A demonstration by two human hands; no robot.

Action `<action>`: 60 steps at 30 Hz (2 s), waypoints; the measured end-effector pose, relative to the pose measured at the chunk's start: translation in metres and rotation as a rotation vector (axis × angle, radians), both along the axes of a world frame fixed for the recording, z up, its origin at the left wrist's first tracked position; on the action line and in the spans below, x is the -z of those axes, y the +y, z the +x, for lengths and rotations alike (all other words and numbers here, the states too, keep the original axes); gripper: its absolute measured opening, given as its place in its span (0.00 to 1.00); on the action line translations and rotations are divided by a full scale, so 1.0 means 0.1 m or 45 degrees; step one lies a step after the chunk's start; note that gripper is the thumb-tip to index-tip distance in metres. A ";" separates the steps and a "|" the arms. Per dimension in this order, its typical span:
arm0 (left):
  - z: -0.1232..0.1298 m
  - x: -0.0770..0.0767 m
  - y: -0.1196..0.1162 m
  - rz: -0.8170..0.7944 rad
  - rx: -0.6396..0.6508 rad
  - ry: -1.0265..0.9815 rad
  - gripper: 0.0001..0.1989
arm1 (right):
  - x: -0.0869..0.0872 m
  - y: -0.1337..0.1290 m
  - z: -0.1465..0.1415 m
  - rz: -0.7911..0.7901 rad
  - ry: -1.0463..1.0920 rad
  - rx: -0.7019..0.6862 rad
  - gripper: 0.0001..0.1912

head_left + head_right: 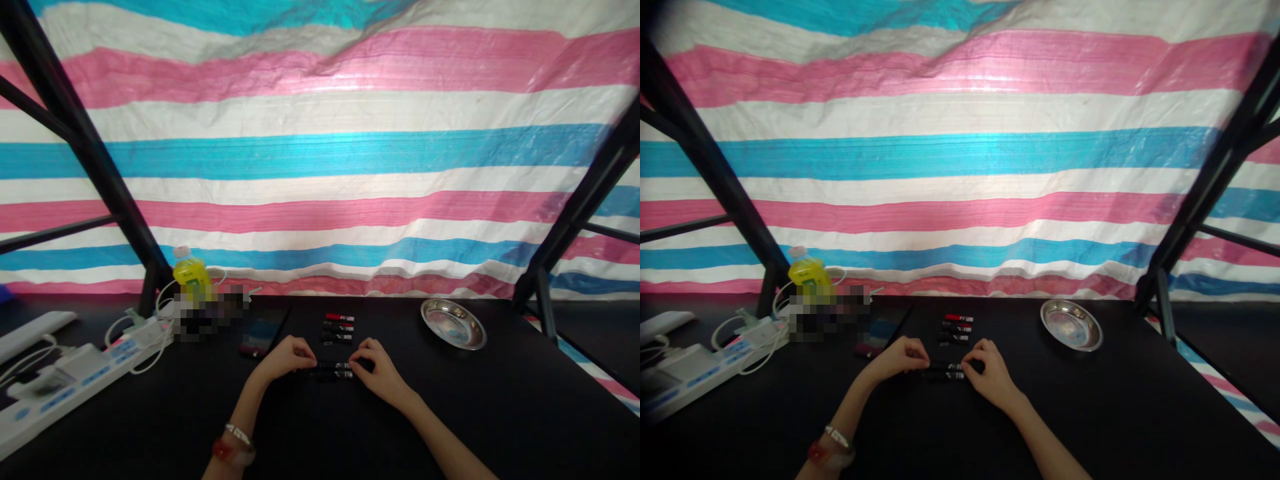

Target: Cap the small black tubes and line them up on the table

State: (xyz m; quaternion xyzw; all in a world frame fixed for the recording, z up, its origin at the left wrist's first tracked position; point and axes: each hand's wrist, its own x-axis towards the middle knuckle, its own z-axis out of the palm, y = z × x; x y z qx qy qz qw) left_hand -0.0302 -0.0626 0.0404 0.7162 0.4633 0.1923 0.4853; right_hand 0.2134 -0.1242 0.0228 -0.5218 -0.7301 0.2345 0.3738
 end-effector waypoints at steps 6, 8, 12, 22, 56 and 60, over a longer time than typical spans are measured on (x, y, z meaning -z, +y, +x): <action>0.02 0.00 -0.01 -0.033 -0.052 0.032 0.18 | 0.01 0.01 0.00 0.020 0.024 -0.010 0.08; 0.04 0.05 0.02 -0.035 -0.109 0.025 0.19 | 0.03 0.04 0.01 0.024 0.082 0.015 0.09; 0.10 0.17 0.08 0.099 -0.315 -0.089 0.19 | 0.14 0.16 0.05 0.041 0.203 0.149 0.11; 0.19 0.22 0.10 0.367 -0.459 -0.103 0.15 | 0.19 0.32 0.05 0.018 0.037 0.269 0.12; 0.27 0.18 0.04 0.556 -0.228 0.258 0.13 | 0.16 0.32 0.01 0.034 -0.101 0.173 0.09; 0.27 0.18 0.05 0.539 -0.232 0.260 0.13 | 0.15 0.30 0.00 0.037 -0.103 0.179 0.09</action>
